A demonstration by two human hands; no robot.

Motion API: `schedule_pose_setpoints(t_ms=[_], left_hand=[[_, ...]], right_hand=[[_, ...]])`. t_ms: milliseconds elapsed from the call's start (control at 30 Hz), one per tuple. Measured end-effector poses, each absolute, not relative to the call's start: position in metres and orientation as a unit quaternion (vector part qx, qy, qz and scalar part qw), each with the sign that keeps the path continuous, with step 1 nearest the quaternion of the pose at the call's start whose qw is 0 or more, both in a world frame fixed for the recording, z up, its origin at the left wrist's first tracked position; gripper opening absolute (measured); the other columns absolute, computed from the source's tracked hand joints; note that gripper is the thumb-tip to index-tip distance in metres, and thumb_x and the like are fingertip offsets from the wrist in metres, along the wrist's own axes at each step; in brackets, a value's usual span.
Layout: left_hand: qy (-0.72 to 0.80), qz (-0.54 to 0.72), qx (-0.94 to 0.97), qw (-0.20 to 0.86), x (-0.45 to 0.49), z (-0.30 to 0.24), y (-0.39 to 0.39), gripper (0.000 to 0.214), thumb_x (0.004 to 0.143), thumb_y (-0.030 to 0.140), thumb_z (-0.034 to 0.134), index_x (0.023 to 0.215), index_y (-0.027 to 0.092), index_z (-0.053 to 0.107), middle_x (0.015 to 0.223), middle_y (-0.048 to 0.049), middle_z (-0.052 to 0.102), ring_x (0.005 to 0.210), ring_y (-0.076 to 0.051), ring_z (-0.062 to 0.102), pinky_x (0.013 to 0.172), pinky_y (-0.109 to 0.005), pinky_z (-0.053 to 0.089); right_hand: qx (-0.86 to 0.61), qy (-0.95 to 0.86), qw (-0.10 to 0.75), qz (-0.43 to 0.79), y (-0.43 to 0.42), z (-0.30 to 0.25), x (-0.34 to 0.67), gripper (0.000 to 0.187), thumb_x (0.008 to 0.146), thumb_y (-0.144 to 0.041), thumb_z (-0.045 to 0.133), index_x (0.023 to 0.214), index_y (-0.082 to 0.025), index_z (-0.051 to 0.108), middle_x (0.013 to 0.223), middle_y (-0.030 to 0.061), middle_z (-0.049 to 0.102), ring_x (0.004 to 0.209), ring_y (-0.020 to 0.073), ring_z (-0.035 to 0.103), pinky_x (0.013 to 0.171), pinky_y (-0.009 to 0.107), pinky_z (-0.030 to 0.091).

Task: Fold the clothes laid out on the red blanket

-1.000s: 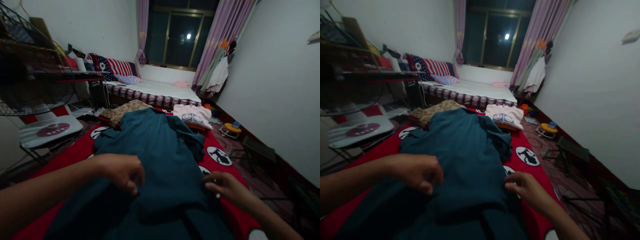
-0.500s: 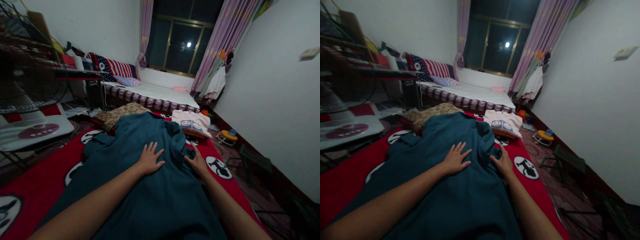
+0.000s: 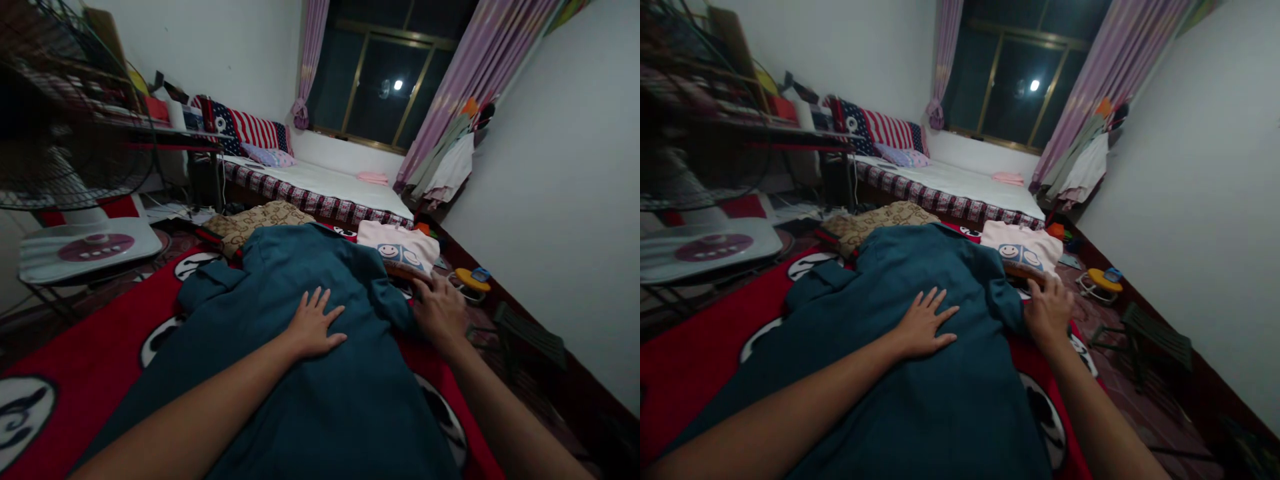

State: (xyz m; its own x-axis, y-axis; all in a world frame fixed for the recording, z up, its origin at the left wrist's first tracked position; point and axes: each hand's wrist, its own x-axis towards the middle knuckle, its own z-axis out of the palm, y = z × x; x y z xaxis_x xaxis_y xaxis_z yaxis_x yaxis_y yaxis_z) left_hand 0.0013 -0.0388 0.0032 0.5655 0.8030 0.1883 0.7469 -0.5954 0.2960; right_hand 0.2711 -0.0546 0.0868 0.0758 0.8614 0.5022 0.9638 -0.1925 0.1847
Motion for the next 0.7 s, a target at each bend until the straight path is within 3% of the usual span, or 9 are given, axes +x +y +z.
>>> schedule_pose_setpoints(t_ms=[133,233,300,367,400,500,600,700], left_hand=[[0.437,0.194,0.873,0.093,0.002,0.0,-0.038,0.069,0.079,0.065,0.053,0.138,0.031,0.048,0.154,-0.0131,0.029,0.143,-0.039,0.015,0.111,-0.061,0.012],[0.427,0.257,0.857,0.128,0.001,0.002,-0.037,0.051,0.081,0.052,0.059,0.124,0.025,0.062,0.139,-0.0125,0.051,0.136,-0.036,0.035,0.111,-0.056,0.022],[0.423,0.332,0.822,0.187,-0.003,0.007,-0.035,0.031,0.091,0.04,0.049,0.103,0.022,0.071,0.113,-0.0087,0.068,0.115,-0.026,0.057,0.105,-0.044,0.038],[0.428,0.419,0.767,0.231,-0.008,0.013,-0.032,0.039,0.096,0.032,0.036,0.087,0.02,0.071,0.091,-0.0053,0.072,0.091,-0.018,0.066,0.091,-0.033,0.049],[0.436,0.456,0.741,0.231,-0.011,0.016,-0.029,0.041,0.097,0.029,0.032,0.087,0.019,0.07,0.089,-0.0051,0.071,0.088,-0.016,0.066,0.087,-0.031,0.051],[0.493,0.476,0.715,0.142,-0.019,0.02,-0.021,0.034,0.095,0.025,0.037,0.112,0.019,0.066,0.121,-0.0078,0.064,0.118,-0.02,0.055,0.104,-0.038,0.04],[0.574,0.33,0.745,0.082,-0.022,0.013,-0.013,0.046,0.089,0.028,0.048,0.134,0.017,0.052,0.146,-0.0121,0.043,0.141,-0.029,0.028,0.116,-0.051,0.019],[0.598,0.219,0.767,0.076,-0.02,0.004,-0.011,0.052,0.089,0.037,0.049,0.138,0.019,0.048,0.152,-0.0134,0.032,0.143,-0.031,0.02,0.116,-0.053,0.014]], right_hand=[[-0.579,-0.777,0.177,-0.171,-0.031,0.078,0.19,0.044,0.09,-0.025,0.045,0.133,-0.018,0.052,0.147,0.0112,0.041,0.137,0.0255,0.033,0.112,0.045,0.025],[-0.496,-0.856,0.141,-0.04,-0.008,0.053,0.157,0.05,0.093,-0.039,0.043,0.141,-0.025,0.042,0.156,0.0051,0.026,0.143,0.0232,0.023,0.113,0.048,0.023],[-0.52,-0.848,0.106,0.011,0.009,0.034,0.158,0.054,0.095,-0.046,0.039,0.145,-0.029,0.035,0.158,0.0035,0.019,0.144,0.0248,0.018,0.112,0.052,0.022],[-0.605,-0.792,0.08,0.018,0.023,0.02,0.17,0.055,0.096,-0.044,0.035,0.147,-0.024,0.032,0.157,0.0082,0.022,0.144,0.0264,0.02,0.112,0.05,0.024],[-0.648,-0.758,0.068,0.008,0.029,0.017,0.177,0.055,0.097,-0.041,0.033,0.147,-0.019,0.033,0.155,0.012,0.025,0.143,0.0266,0.022,0.112,0.047,0.025],[-0.722,-0.691,0.019,-0.037,0.041,0.024,0.185,0.052,0.097,-0.031,0.03,0.144,-0.008,0.037,0.149,0.0204,0.035,0.138,0.0277,0.034,0.108,0.041,0.031],[-0.745,-0.665,-0.024,-0.045,0.044,0.04,0.17,0.045,0.093,-0.027,0.038,0.129,-0.008,0.056,0.132,0.0246,0.053,0.123,0.0339,0.051,0.099,0.05,0.037],[-0.701,-0.71,0.004,-0.068,0.044,0.042,0.149,0.045,0.091,-0.034,0.044,0.131,-0.016,0.054,0.141,0.0195,0.047,0.133,0.0333,0.039,0.105,0.054,0.029]])
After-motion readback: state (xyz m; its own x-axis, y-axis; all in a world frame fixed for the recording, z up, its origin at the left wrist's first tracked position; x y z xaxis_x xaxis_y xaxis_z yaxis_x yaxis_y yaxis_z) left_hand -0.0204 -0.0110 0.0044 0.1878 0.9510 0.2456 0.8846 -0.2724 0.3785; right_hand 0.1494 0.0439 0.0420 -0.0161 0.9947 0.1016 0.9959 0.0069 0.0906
